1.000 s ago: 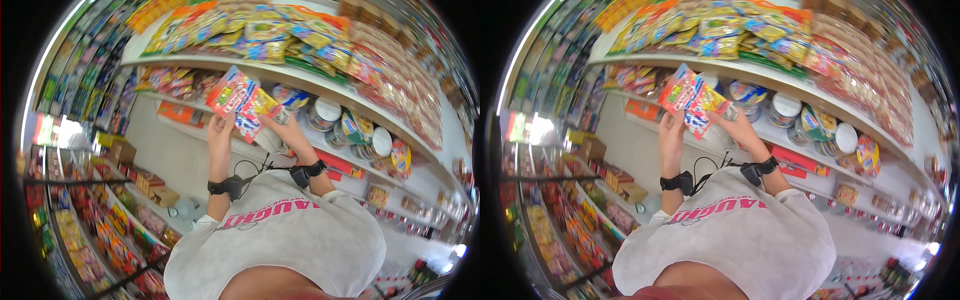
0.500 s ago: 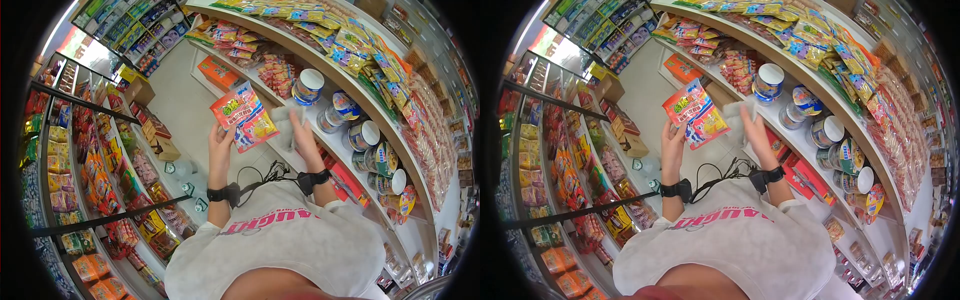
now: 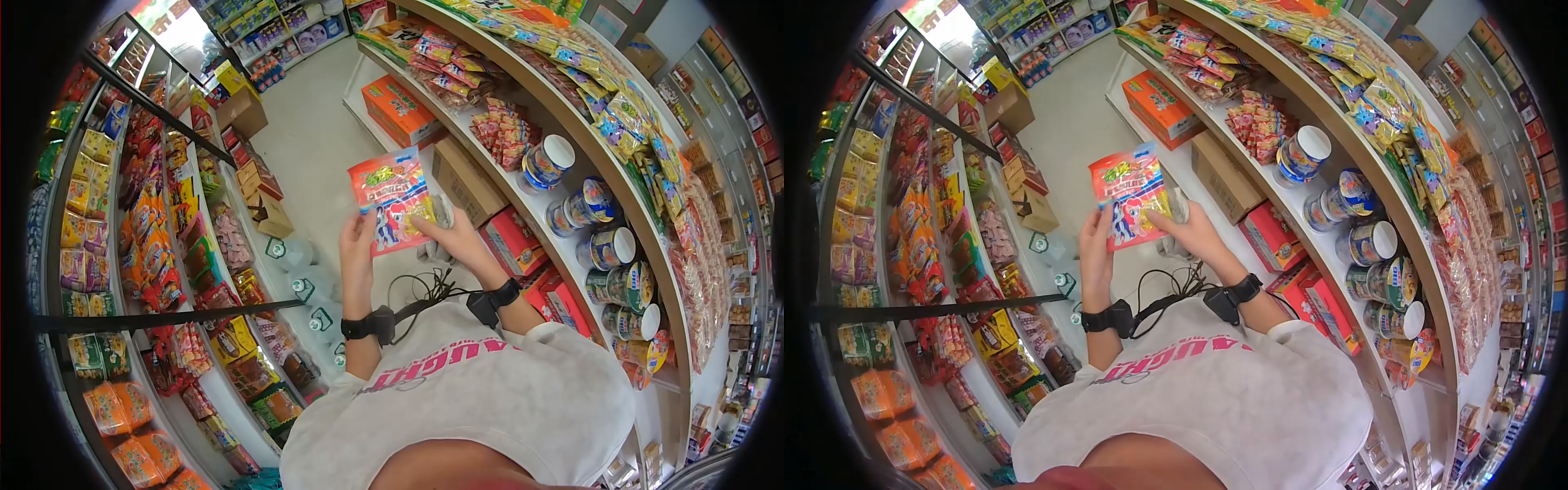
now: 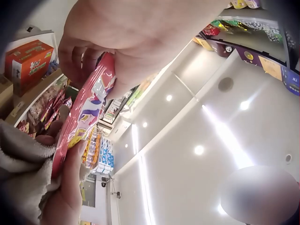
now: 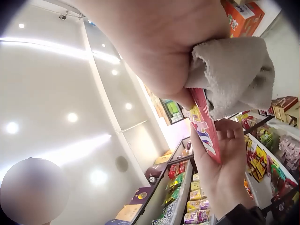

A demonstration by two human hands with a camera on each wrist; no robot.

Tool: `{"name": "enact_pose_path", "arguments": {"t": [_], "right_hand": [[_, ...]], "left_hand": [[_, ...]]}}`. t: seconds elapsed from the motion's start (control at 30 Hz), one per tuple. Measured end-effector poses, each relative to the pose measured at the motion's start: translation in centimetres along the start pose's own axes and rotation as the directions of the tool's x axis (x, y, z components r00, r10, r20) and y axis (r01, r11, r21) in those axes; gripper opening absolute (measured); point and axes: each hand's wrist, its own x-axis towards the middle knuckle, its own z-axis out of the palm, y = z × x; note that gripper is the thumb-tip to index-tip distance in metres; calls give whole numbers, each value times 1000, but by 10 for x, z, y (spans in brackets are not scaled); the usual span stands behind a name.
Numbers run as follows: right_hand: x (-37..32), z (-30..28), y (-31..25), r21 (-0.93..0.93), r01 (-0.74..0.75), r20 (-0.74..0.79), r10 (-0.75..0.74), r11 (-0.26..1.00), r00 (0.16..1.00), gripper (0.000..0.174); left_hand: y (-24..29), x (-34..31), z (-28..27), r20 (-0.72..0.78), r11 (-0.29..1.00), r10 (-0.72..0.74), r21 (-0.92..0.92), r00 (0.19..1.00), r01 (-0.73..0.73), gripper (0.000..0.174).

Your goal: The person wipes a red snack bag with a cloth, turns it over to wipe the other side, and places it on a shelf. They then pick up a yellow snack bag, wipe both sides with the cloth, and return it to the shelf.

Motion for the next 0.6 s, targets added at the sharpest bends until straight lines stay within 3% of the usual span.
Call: {"name": "enact_pose_path", "arguments": {"t": [0.07,0.3,0.47,0.6], "right_hand": [[15,-3,1,15,76,-45,-75,997,996,34],[83,-22,3,15,5,6,-5,1000,1000,32],[157,-54,-1,105,-5,21,3,994,1000,31],[223,-99,-6,178,93,-143,-68,980,987,29]], "left_hand": [[-9,11,-8,30,995,-51,85,998,49,25],[-15,75,-3,-10,994,-20,107,1000,21,18],[-22,168,14,10,986,-17,165,1000,15,19],[-20,260,68,106,975,-86,213,991,61,26]]}}
